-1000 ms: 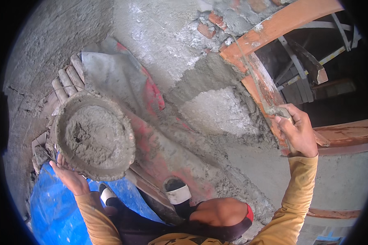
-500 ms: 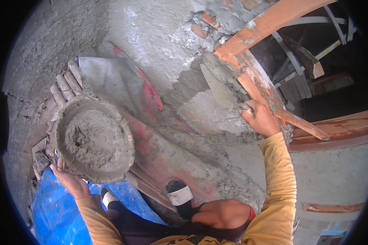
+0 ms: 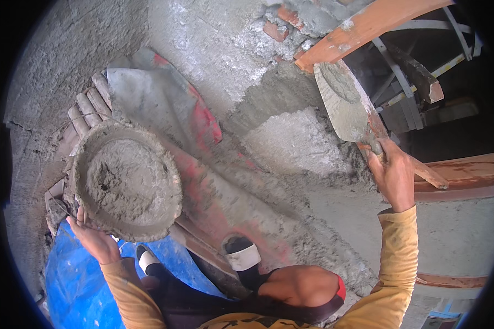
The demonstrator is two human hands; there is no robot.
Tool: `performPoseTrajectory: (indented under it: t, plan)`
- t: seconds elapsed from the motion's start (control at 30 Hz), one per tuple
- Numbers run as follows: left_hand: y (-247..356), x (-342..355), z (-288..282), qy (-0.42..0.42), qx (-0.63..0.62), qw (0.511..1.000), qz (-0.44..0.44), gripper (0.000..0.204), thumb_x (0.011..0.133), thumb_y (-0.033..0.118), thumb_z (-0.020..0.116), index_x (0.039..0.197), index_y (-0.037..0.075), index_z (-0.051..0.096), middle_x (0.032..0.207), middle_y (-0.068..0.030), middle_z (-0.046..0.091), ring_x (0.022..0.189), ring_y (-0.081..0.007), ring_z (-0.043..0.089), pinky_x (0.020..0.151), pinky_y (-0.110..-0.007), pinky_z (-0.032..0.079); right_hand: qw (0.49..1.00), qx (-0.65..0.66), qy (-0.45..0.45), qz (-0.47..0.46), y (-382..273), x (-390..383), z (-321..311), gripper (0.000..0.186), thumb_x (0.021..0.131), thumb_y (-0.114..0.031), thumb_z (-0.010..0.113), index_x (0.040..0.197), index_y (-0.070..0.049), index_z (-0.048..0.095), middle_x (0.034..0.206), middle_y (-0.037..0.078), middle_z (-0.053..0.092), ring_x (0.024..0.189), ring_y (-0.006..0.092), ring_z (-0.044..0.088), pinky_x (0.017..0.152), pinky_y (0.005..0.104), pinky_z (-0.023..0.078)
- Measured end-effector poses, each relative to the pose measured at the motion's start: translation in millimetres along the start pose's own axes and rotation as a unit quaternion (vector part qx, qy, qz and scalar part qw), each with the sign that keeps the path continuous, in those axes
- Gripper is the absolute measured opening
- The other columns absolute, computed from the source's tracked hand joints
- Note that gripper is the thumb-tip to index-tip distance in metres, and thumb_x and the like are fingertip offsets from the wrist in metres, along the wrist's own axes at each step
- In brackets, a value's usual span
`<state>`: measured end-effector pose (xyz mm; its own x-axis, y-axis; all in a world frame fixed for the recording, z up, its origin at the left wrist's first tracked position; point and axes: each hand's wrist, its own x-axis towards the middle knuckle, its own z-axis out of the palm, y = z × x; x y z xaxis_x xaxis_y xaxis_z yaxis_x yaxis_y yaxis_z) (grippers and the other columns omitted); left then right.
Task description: The person scoops wet cement from a bucket using a trowel and applies it to a wall surface. They spread and smooth the cement along the wall and a wooden frame, repeatedly returning to the bucket to gather more material.
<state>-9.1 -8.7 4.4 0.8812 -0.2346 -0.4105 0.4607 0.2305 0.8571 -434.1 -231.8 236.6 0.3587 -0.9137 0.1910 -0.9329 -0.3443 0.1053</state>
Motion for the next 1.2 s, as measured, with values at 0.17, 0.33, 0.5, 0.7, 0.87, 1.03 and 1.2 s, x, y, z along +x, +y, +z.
performPoseTrajectory:
  t: [0.17, 0.33, 0.5, 0.7, 0.87, 1.03, 1.2]
  plan:
    - [1.5, 1.2, -2.9, -0.013, -0.003, 1.000, 0.003, 0.066, 0.094, 0.053, 0.039, 0.126, -0.004, 0.043, 0.121, -0.0140, 0.051, 0.112, -0.0241, 0.049, 0.098, -0.037, 0.037, 0.996, 0.034, -0.034, -0.080, -35.0, -3.5, 0.7, 0.027, 0.077, -0.013, 0.066, 0.098, 0.001, 0.062, 0.082, 0.017, 0.063, 0.073, 0.0333, 0.062, 0.067, 0.0365, 0.048]
    - [-0.8, 4.1, -8.9, 0.004, 0.020, 0.999, 0.028, 0.064, 0.094, 0.054, 0.040, 0.123, -0.003, 0.045, 0.117, -0.0128, 0.052, 0.108, -0.0228, 0.049, 0.096, -0.036, 0.038, 0.860, 0.338, -0.379, -0.049, -70.5, 13.0, 89.1, 0.033, 0.082, -0.024, 0.064, 0.103, 0.002, 0.062, 0.073, 0.010, 0.062, 0.063, 0.0231, 0.060, 0.062, 0.0333, 0.048]
    - [-2.0, -5.5, 12.8, 0.005, 0.005, 1.000, -0.015, 0.063, 0.094, 0.054, 0.038, 0.122, -0.003, 0.044, 0.118, -0.0134, 0.052, 0.110, -0.0232, 0.049, 0.097, -0.035, 0.037, 0.871, 0.336, -0.332, 0.134, -26.1, 50.4, 190.2, 0.035, 0.086, -0.025, 0.060, 0.105, 0.004, 0.060, 0.066, 0.001, 0.052, 0.059, 0.0111, 0.053, 0.054, 0.0261, 0.046]
    - [2.3, -6.3, 1.9, 0.029, 0.000, 0.999, 0.019, 0.063, 0.096, 0.052, 0.038, 0.122, -0.005, 0.046, 0.118, -0.0141, 0.053, 0.109, -0.0220, 0.050, 0.096, -0.034, 0.038, 0.951, 0.209, -0.195, -0.114, -88.5, 60.2, 36.3, 0.028, 0.080, -0.014, 0.061, 0.102, 0.003, 0.060, 0.071, 0.008, 0.056, 0.064, 0.0154, 0.056, 0.058, 0.0304, 0.045]
    - [1.7, -7.4, 13.1, 0.038, -0.003, 0.998, 0.041, 0.061, 0.097, 0.050, 0.035, 0.120, -0.005, 0.047, 0.111, -0.0123, 0.057, 0.102, -0.0208, 0.054, 0.094, -0.033, 0.040, 0.905, -0.022, -0.134, -0.404, -204.6, 71.7, 34.8, 0.020, 0.076, -0.015, 0.064, 0.091, -0.003, 0.060, 0.070, 0.009, 0.053, 0.070, 0.0235, 0.060, 0.060, 0.0338, 0.046]
    - [0.7, -5.1, 8.2, 0.045, -0.017, 0.999, 0.022, 0.066, 0.094, 0.056, 0.037, 0.121, -0.004, 0.046, 0.119, -0.0141, 0.050, 0.115, -0.0228, 0.044, 0.101, -0.035, 0.032, 0.826, -0.119, -0.076, -0.546, -310.9, 76.0, 89.9, 0.012, 0.076, -0.011, 0.057, 0.086, -0.005, 0.061, 0.073, 0.009, 0.061, 0.073, 0.0239, 0.064, 0.062, 0.0339, 0.050]
    - [0.3, -6.0, 10.7, 0.043, -0.036, 0.998, 0.021, 0.065, 0.094, 0.055, 0.038, 0.119, -0.004, 0.046, 0.116, -0.0133, 0.051, 0.112, -0.0223, 0.046, 0.099, -0.034, 0.034, 0.798, -0.025, -0.230, -0.556, -339.2, 47.6, 135.3, 0.013, 0.077, -0.014, 0.060, 0.084, -0.004, 0.061, 0.080, 0.014, 0.065, 0.075, 0.0295, 0.065, 0.065, 0.0375, 0.051]
